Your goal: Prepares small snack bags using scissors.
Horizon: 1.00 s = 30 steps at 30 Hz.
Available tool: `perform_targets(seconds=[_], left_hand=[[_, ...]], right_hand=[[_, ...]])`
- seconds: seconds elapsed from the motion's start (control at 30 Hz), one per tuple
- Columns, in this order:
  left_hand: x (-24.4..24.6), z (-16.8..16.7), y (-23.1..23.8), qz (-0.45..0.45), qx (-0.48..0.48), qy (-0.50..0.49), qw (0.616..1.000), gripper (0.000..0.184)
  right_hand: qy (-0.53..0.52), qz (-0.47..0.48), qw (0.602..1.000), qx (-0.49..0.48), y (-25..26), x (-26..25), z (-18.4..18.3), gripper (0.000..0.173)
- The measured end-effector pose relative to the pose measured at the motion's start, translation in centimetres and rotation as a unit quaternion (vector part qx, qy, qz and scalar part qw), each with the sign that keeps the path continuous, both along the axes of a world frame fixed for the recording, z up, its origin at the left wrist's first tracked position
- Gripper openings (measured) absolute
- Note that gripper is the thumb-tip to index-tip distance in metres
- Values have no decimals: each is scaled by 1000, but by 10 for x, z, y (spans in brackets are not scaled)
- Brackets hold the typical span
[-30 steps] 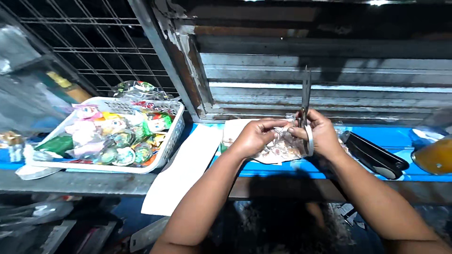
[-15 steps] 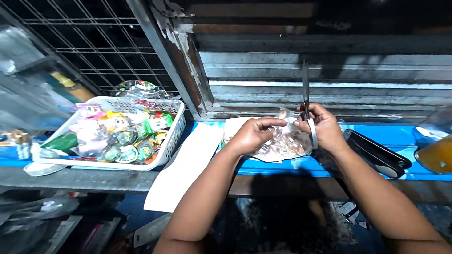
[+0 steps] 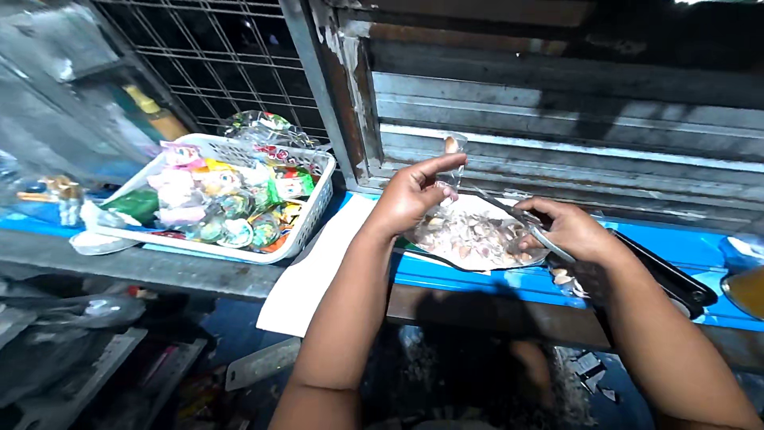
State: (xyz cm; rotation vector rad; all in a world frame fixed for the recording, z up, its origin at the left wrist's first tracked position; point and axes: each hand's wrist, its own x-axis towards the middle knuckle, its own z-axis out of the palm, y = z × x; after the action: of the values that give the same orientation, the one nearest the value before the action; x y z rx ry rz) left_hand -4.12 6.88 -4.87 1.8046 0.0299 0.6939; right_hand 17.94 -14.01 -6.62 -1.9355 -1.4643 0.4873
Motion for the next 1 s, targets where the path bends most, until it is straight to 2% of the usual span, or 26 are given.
perform_targets(seconds=[0.2, 0.47, 0.7, 1.0], left_hand=[[4, -4, -7, 23, 62, 3, 998, 47], [4, -4, -7, 19, 22, 22, 999, 37], [5, -2, -12, -13, 6, 47, 999, 47], [5, -4, -16, -67, 10, 55, 996, 50]], right_hand=[[54, 18, 998, 5, -2, 2, 1, 53], [39, 20, 999, -14, -2, 0, 3, 52], [40, 39, 998, -20, -9, -1, 11, 54], [45, 64, 995, -57, -14, -4, 15, 56]])
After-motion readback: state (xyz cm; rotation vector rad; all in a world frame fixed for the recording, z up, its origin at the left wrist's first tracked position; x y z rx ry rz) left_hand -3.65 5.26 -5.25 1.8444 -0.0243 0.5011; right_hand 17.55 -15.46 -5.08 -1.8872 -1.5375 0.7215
